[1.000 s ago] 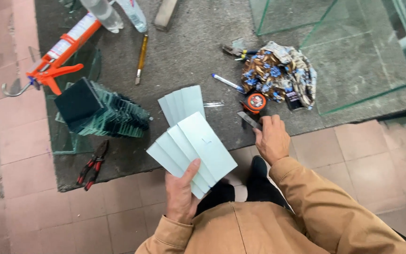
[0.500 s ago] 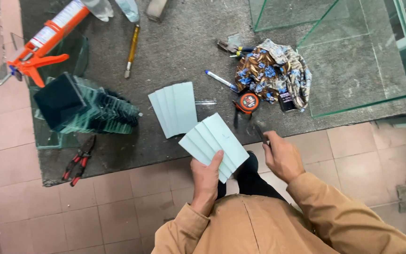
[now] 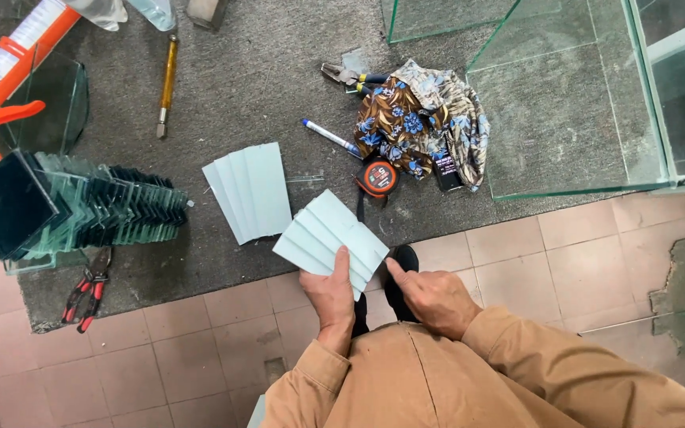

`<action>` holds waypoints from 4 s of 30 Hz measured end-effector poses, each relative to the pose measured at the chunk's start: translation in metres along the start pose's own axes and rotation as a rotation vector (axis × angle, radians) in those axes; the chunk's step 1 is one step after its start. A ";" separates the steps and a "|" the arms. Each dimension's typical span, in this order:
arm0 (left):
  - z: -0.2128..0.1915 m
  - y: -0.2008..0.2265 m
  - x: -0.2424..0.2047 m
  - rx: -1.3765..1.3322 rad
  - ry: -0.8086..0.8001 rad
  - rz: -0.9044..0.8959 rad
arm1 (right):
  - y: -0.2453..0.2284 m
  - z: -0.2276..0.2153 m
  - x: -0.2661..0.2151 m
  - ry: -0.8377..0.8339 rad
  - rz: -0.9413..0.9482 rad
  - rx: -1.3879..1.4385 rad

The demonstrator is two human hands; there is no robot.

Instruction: The person is fanning out and inspecting small rectangular glass panels on a workbench in a glass workshop.

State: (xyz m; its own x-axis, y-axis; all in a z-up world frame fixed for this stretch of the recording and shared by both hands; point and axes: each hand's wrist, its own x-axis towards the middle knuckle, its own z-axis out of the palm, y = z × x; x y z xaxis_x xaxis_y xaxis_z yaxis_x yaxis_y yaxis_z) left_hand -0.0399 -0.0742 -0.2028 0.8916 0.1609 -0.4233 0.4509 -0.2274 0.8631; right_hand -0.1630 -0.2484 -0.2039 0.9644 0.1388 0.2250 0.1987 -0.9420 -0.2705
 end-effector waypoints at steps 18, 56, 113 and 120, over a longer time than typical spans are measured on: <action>0.004 0.016 -0.007 -0.020 0.110 -0.064 | 0.004 0.009 -0.007 -0.166 -0.077 0.004; 0.002 0.031 -0.015 -0.224 0.159 -0.256 | 0.007 0.018 0.001 -0.393 0.070 0.142; -0.039 0.001 -0.012 -0.083 -0.001 -0.361 | 0.001 0.043 0.092 -0.450 0.119 0.105; -0.040 0.007 -0.011 -0.014 -0.003 -0.383 | 0.006 0.035 0.094 -0.381 0.103 0.129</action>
State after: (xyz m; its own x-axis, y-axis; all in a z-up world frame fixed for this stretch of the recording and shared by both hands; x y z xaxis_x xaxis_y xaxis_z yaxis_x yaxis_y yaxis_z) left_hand -0.0483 -0.0390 -0.1816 0.6591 0.2288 -0.7164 0.7505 -0.1380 0.6463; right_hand -0.0655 -0.2300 -0.2175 0.9711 0.1716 -0.1660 0.0941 -0.9142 -0.3942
